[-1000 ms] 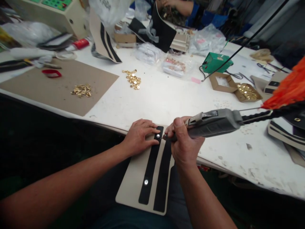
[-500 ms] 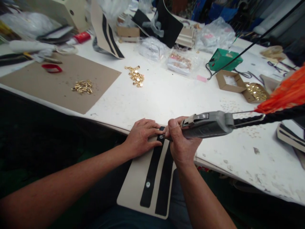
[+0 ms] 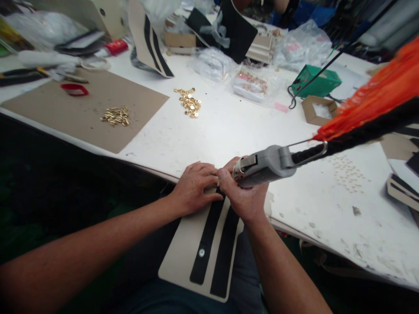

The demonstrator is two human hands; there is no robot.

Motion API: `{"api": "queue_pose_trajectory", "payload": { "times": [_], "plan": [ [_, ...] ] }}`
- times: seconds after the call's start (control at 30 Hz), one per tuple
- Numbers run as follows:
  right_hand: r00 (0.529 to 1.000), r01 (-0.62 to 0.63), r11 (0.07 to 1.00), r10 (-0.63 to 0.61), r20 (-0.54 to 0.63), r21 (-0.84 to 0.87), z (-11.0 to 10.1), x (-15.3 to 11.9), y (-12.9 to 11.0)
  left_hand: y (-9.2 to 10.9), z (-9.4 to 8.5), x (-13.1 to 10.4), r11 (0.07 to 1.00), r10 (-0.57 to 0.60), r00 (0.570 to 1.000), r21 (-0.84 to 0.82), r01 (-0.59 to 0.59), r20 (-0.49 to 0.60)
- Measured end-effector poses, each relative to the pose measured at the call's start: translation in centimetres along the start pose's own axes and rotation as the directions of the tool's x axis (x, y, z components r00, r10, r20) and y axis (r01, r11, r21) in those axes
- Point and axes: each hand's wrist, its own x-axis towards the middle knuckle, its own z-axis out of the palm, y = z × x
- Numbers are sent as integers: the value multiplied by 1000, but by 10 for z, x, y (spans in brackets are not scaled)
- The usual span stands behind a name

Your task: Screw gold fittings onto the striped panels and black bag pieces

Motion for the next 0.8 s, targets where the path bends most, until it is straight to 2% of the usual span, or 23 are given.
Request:
{"api": "queue_pose_trajectory", "payload": {
  "times": [0.1, 0.2, 0.37, 0.47, 0.67, 0.8],
  "plan": [
    [997, -37, 998, 32, 71, 57, -3, 3, 3, -1, 1, 0, 1000, -7, 1000, 5, 7, 7],
    [995, -64, 992, 56, 82, 105, -4, 5, 6, 0, 1, 0, 1000, -8, 1000, 6, 8, 12],
    [997, 17, 992, -26, 73, 123, -6, 3, 10, 1, -2, 1, 1000, -16, 1000, -5, 16, 22],
    [998, 19, 995, -25, 64, 94, -6, 2, 12, 2, -2, 2, 1000, -10, 1000, -10, 10, 16],
    [997, -59, 998, 60, 39, -30, -5, 4, 4, 4, -3, 3, 1000, -3, 1000, 8, 3, 8],
    [998, -57, 998, 58, 7, -41, -16, -16, -6, 8, -4, 2, 1000, -20, 1000, 18, 20, 5]
  ]
}}
